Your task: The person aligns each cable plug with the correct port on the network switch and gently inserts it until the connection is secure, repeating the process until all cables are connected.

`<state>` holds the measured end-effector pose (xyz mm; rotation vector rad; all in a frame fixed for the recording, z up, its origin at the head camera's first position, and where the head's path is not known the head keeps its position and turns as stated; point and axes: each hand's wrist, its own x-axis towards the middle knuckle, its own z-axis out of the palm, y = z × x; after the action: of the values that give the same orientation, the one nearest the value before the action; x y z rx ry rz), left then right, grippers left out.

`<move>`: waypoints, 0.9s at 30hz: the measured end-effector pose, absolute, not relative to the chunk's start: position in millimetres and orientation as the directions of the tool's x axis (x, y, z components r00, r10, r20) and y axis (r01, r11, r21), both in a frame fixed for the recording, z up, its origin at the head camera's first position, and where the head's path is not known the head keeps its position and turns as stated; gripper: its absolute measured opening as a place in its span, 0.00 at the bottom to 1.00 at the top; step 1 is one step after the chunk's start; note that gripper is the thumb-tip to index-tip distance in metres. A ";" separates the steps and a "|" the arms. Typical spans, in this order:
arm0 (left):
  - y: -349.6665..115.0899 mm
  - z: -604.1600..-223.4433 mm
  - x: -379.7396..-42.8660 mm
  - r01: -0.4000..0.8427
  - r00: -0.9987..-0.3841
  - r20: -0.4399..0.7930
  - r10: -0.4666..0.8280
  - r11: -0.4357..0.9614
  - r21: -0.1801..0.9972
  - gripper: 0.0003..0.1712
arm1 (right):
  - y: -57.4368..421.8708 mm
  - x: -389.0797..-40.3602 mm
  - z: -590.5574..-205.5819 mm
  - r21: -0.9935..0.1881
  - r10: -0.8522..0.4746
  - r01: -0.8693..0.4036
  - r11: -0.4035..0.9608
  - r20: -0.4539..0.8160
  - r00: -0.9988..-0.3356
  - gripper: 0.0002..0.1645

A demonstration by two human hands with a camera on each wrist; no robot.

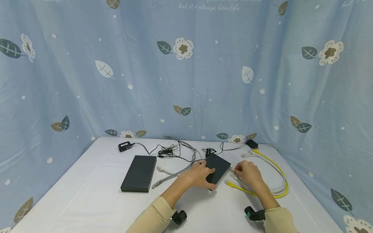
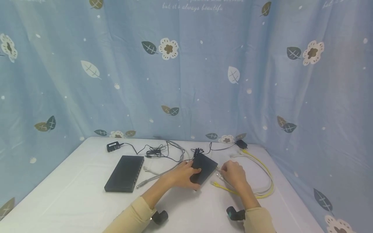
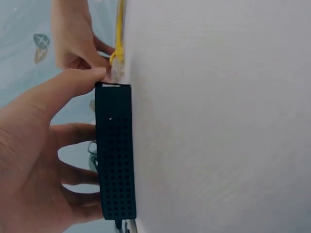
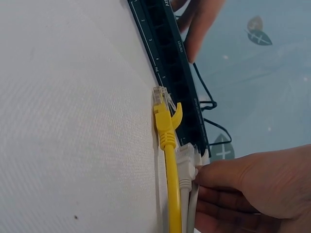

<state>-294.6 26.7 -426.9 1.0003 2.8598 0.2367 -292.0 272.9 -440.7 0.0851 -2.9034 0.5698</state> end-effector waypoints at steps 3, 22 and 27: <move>23.4 -427.4 -296.6 0.610 -0.773 -0.047 0.633 0.761 0.221 0.44 | 272.8 -291.3 -440.0 -0.373 -0.017 -0.085 0.924 0.181 -0.983 0.05; 19.7 -423.6 -295.2 0.571 -0.789 -0.076 0.610 0.773 0.278 0.45 | 281.2 -285.7 -420.0 -0.417 -0.022 -0.047 0.908 0.065 -0.998 0.06; 19.0 -421.9 -293.9 0.570 -0.789 -0.079 0.610 0.773 0.278 0.45 | 280.4 -284.7 -417.1 -0.426 -0.012 -0.012 0.905 0.004 -1.000 0.07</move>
<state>-293.9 19.0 -421.9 0.9391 2.8015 0.3604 -284.7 280.4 -417.1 0.0194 -3.0646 0.6853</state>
